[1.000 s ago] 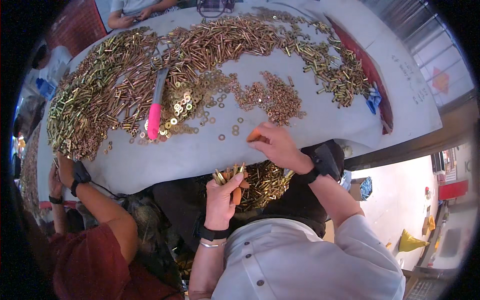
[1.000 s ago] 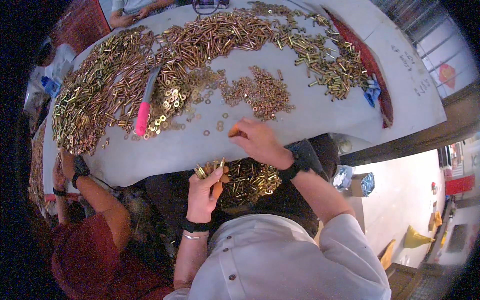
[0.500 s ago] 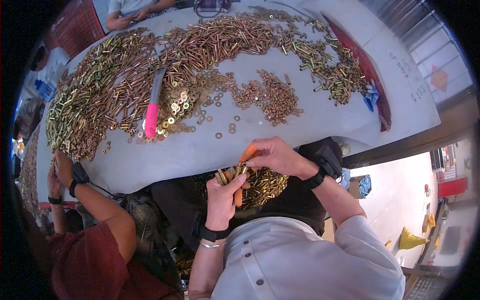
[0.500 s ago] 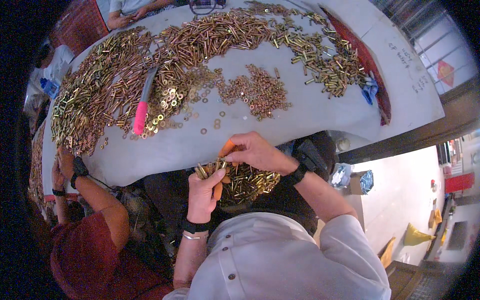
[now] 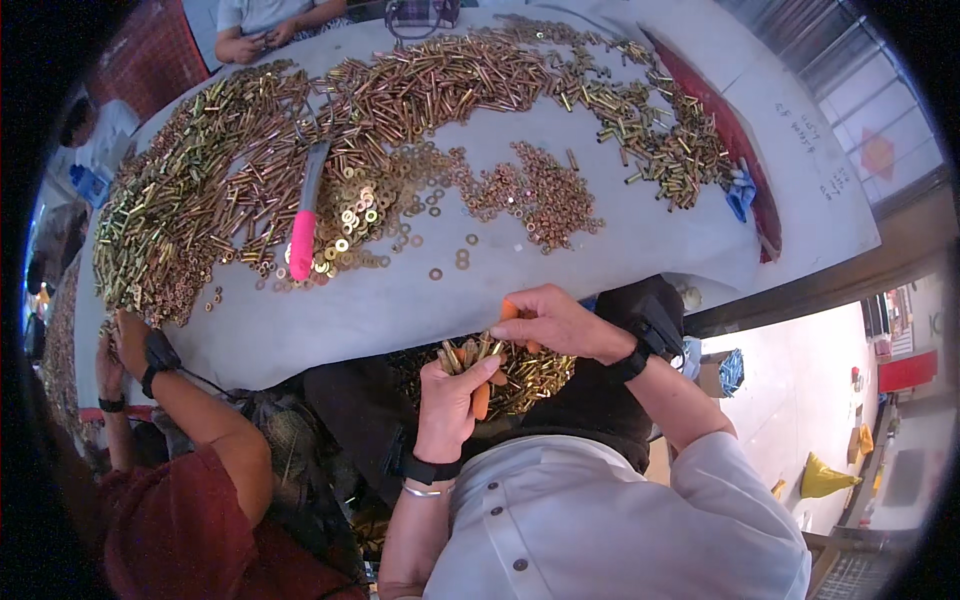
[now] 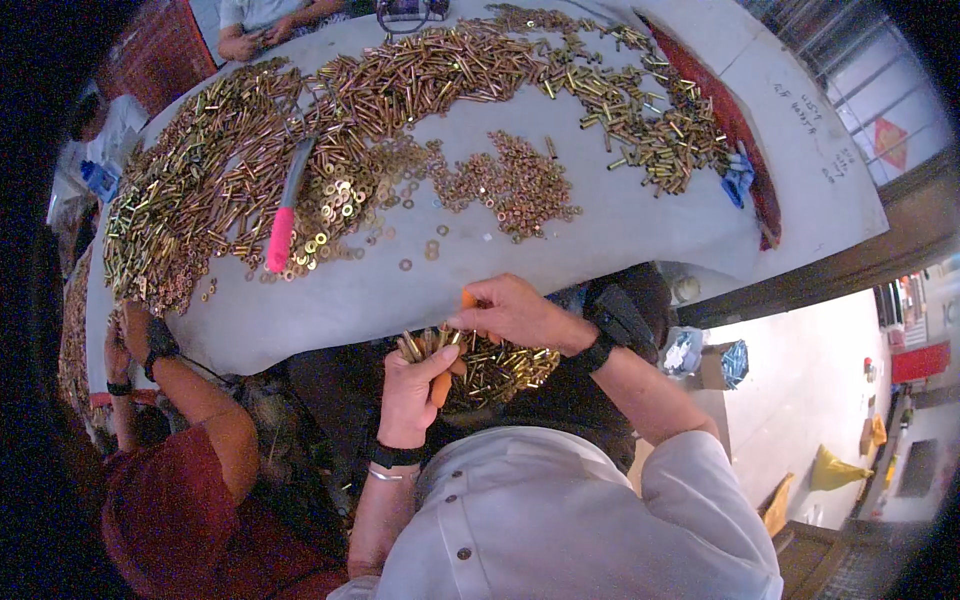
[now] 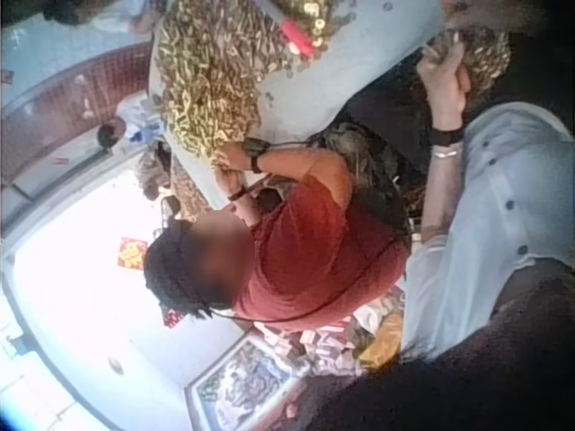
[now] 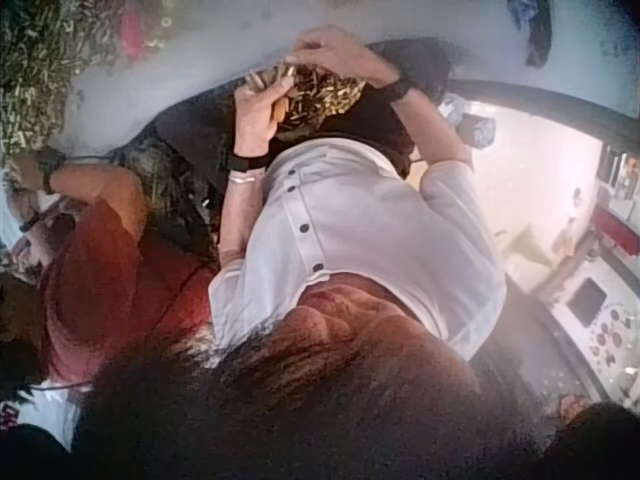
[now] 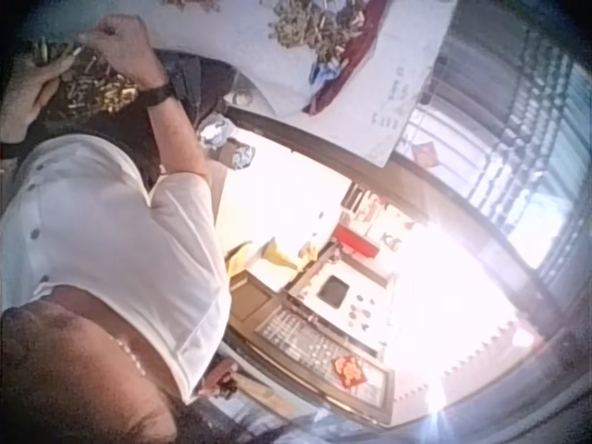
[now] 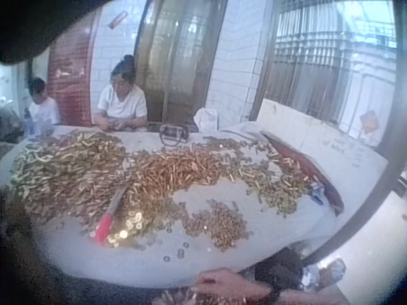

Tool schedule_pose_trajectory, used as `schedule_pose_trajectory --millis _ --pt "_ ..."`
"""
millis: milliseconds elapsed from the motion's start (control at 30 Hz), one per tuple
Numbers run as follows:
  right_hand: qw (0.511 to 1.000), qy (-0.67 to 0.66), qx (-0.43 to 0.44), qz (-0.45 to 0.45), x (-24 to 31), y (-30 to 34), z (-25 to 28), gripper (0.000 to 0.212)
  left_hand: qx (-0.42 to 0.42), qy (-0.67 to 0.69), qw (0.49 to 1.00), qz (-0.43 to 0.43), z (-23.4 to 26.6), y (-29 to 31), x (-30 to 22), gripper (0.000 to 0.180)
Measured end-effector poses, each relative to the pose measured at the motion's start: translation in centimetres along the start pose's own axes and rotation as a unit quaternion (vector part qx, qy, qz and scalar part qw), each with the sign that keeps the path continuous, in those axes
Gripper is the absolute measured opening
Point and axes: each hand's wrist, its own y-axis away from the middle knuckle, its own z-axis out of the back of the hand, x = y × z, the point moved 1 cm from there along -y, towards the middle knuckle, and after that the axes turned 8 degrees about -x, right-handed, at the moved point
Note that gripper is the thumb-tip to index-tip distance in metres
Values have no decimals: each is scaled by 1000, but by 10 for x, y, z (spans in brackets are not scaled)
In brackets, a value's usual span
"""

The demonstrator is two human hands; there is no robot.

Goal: Sorting and assembling sets of metal bolts and washers from a pile on a table.

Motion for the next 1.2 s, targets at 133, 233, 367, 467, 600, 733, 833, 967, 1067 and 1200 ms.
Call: schedule_pose_trajectory --millis 133,233,367,467,600,733,833,967,1067,1200 --pt "999 -29 3 -24 -2 0 -3 26 14 -7 1000 12 4 -1 0 11" --pt "999 -6 9 -52 0 0 0 22 25 -12 999 16 4 -1 -3 13" --pt "999 -20 18 -41 -2 0 -1 21 24 2 999 23 6 -3 0 13" --pt "998 -54 29 -30 1 2 2 19 22 1 999 29 5 -4 -1 13" --pt "998 -51 34 -20 -1 4 6 20 38 4 998 46 8 -4 -2 13" --pt "995 -82 31 -37 -2 4 5 15 39 19 997 63 8 -5 -3 16" --pt "994 -106 23 -25 -4 7 2 15 50 35 995 73 10 -6 -1 18" --pt "994 -109 18 -8 -7 7 2 15 54 31 995 74 9 -6 -4 18" --pt "997 -72 24 -13 -10 8 5 18 66 -12 995 74 13 -7 -5 15" --pt "997 -47 43 -39 -8 9 8 19 51 -8 997 53 6 -3 -3 13"
